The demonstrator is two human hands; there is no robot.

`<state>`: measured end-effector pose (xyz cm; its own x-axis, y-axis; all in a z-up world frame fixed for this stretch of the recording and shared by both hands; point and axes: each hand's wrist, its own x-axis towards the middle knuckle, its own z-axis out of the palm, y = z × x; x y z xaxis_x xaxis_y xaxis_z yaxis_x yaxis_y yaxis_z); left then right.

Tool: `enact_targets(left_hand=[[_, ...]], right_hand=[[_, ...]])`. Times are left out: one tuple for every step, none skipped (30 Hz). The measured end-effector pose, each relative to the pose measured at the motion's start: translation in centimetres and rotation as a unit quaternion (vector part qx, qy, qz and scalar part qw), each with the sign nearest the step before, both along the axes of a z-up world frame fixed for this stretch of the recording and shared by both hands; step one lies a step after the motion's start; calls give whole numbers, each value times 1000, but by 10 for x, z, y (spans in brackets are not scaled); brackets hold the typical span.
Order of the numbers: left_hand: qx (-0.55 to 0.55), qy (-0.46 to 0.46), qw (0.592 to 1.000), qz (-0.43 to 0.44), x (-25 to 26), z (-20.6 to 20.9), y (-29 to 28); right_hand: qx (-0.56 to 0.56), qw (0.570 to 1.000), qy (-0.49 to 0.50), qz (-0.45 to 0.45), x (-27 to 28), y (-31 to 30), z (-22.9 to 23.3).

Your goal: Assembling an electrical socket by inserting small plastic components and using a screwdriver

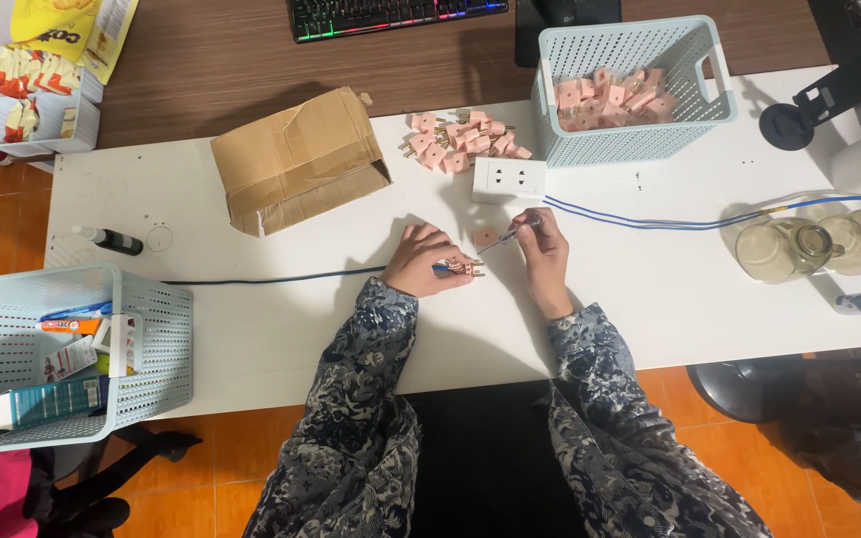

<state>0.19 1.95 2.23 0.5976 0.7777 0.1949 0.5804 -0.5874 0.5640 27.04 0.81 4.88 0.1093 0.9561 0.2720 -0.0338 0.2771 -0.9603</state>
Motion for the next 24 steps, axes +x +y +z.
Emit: enact_targets(left_hand=[[0,2,1000,0,0,-1,1],[4,4,1000,1,0,-2,1],[9,6,1000,2,0,-4,1],[8,7,1000,2,0,-3,1],[10,10,1000,-1,0,-2,2],[11,12,1000,-4,-1,-2,2],[10,13,1000,-4,0,-1,3],[9,11,1000,-4,0,-1,3],[8,10,1000,-3,0,-1,2],[6,10,1000,-4,0,0,2],[10,10,1000,-5,0,0,2],[15,10,1000,-6,0,0,2],[12,10,1000,-6,0,-1,2],[17,7,1000,-1,1,-3,1],[21,3,1000,3,1,-5,1],[19,3,1000,3,1,-7,2],[29,-16,999,8,0,-10,4],[32,-36,999,12,3,-16,-2],[23,-38,999,10,2,-16,8],[73,-40,996,15,2,-21,5],[122,-42,991,20,3,-28,2],[100,-46,994,17,4,-25,-2],[115,-60,991,16,5,-22,-4],[137,-74,988,16,5,-16,4]], right_hand=[[0,1000,2,0,-1,-3,4],[10,1000,-11,16,-2,-6,9],[21,999,-23,32,-2,-10,13],[20,999,-23,31,-3,-11,13],[27,998,-29,38,-5,-13,13],[33,998,-35,45,-6,-15,12],[32,998,-35,45,-4,-13,9],[39,997,-40,51,-3,-13,5],[46,996,-45,56,-1,-13,1],[44,996,-45,56,-2,-13,-1],[55,996,-48,61,-2,-13,-2],[66,994,-51,66,-2,-13,-4],[64,994,-52,66,-3,-14,-4],[63,995,-51,62,-4,-14,-3],[62,995,-50,59,-5,-15,-3],[60,995,-51,59,-5,-13,-4],[72,995,-43,57,-4,-12,-5],[78,995,-37,53,-1,-18,-8],[69,996,-39,52,2,-6,-11],[82,995,-30,55,6,-7,-18],[95,994,-21,57,10,-8,-27],[74,996,-23,54,7,-14,-19],[87,994,-23,55,4,-18,-11],[109,992,-23,58,0,-12,-2]])
